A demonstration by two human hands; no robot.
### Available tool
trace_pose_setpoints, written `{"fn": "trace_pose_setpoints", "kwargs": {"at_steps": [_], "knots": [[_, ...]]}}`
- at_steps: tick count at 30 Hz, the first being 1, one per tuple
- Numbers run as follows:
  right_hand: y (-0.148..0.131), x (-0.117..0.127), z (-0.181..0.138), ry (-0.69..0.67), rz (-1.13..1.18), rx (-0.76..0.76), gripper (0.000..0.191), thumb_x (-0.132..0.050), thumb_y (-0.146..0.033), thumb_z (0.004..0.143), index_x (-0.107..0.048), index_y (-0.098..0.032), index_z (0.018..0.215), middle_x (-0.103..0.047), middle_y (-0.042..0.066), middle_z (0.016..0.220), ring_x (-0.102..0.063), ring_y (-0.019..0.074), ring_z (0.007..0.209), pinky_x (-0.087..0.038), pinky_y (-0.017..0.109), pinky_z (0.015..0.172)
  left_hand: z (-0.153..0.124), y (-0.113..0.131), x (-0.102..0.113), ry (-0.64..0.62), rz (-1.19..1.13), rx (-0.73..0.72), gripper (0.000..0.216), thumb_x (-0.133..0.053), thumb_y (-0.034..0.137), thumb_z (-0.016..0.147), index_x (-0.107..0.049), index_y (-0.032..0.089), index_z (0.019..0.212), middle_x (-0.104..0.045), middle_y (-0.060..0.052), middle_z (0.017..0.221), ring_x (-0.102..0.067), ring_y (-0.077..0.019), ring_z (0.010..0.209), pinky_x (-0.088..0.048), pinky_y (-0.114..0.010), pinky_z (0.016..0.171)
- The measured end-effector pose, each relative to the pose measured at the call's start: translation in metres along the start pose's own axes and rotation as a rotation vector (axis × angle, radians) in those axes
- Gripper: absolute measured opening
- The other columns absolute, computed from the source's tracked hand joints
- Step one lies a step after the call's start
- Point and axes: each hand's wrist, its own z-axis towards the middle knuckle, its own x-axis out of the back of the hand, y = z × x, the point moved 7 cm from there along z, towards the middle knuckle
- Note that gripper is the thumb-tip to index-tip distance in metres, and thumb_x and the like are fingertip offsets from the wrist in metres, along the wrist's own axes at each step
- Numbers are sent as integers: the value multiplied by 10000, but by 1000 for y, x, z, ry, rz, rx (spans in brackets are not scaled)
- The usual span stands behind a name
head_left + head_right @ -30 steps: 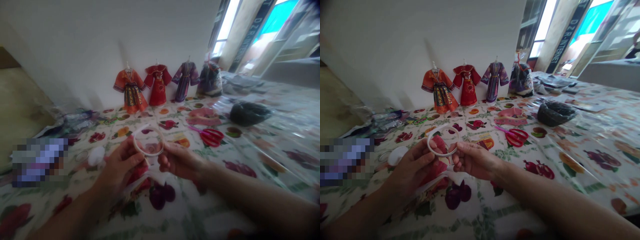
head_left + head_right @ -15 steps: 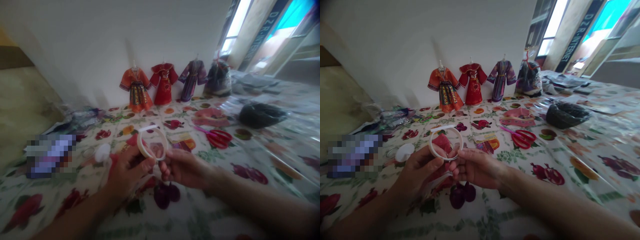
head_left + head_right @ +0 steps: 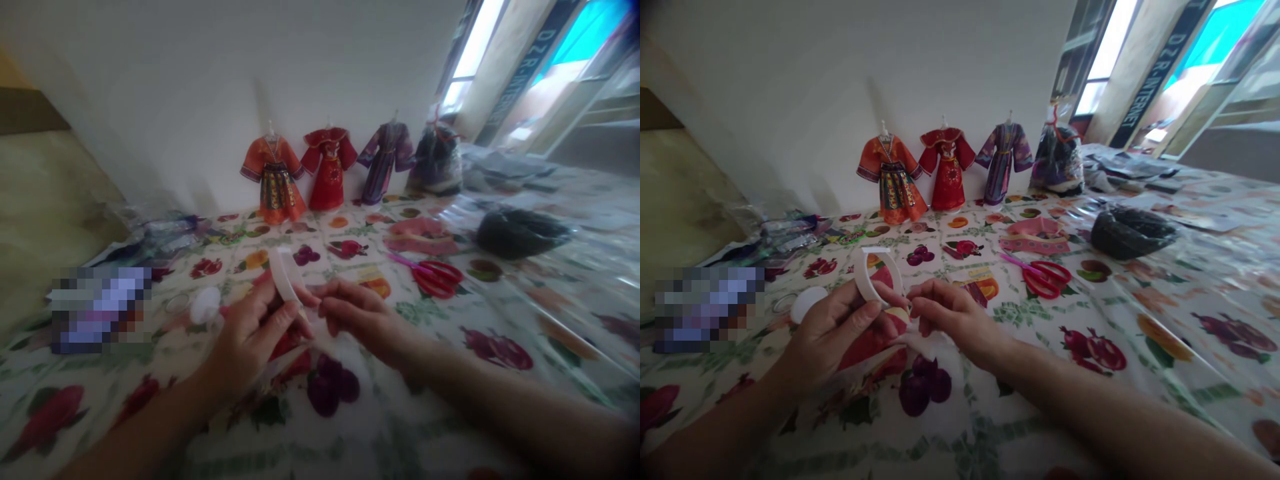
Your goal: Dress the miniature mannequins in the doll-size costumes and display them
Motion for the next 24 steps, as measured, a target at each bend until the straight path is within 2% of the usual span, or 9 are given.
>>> {"fn": "trace_pose_setpoints", "kwargs": {"at_steps": [3, 6, 9, 12, 16, 18, 20, 22, 24], "knots": [[-17, -1, -6, 66, -286, 163, 199, -706, -364, 899, -639, -195, 980, -590, -8, 839, -527, 97, 696, -435, 219, 608, -1, 4, 2, 67, 122, -51, 175, -594, 320, 961, -722, 253, 1061, -734, -38, 1027, -685, -174, 894, -532, -286, 812], [-22, -6, -12, 66, -394, 250, 246, -694, -353, 909, -606, -208, 1087, -550, -24, 793, -508, 100, 678, -411, 224, 583, -2, 8, 1, 110, 222, -107, 143, -680, 298, 899, -772, 292, 1008, -732, -18, 1103, -649, -207, 1072, -494, -299, 925], [-22, -11, -15, 28, -419, 287, 254, -680, -321, 918, -594, -195, 1121, -532, -28, 776, -507, 93, 662, -407, 220, 565, -2, 3, -3, 113, 148, -45, 150, -730, 300, 853, -772, 276, 994, -745, -24, 1018, -670, -207, 978, -520, -304, 855], [-17, -16, -15, -36, -330, 213, 214, -628, -303, 950, -560, -194, 1121, -564, -34, 728, -548, 99, 622, -437, 225, 546, -3, -6, -8, 127, -12, 48, 151, -743, 289, 835, -745, 239, 977, -750, -32, 949, -686, -195, 865, -542, -293, 758], [-20, -18, -14, -63, -212, 220, 148, -622, -273, 944, -586, -183, 1056, -631, 1, 855, -626, 104, 722, -521, 239, 648, -4, -9, -11, 104, -49, 84, 110, -700, 296, 874, -715, 229, 960, -724, -21, 889, -665, -167, 785, -535, -278, 722], [-24, -15, -12, -54, -241, 231, 111, -621, -272, 944, -619, -176, 999, -618, -8, 835, -605, 89, 729, -511, 221, 666, -3, -5, -3, 132, 64, 26, 82, -689, 308, 883, -695, 227, 871, -678, -6, 808, -619, -149, 731, -497, -256, 673], [-28, -11, -10, -49, -282, 232, 104, -625, -279, 943, -637, -176, 952, -601, -22, 777, -572, 80, 697, -480, 203, 642, -2, 3, 11, 220, 175, -87, 116, -713, 303, 861, -655, 225, 798, -623, 2, 770, -569, -145, 717, -459, -250, 649], [-32, -8, -9, -62, -309, 240, 110, -630, -286, 939, -648, -179, 922, -601, -24, 759, -558, 78, 682, -457, 200, 627, -2, 10, 25, 322, 207, -216, 119, -749, 274, 823, -638, 241, 848, -605, 0, 860, -557, -156, 778, -455, -260, 688], [-33, -7, -8, -98, -347, 224, 128, -622, -293, 942, -659, -178, 899, -598, -22, 755, -556, 79, 673, -447, 202, 618, -3, 18, 34, 387, 221, -349, 255, -785, 249, 778, -638, 270, 985, -607, -15, 1055, -576, -200, 969, -474, -297, 829]]}}
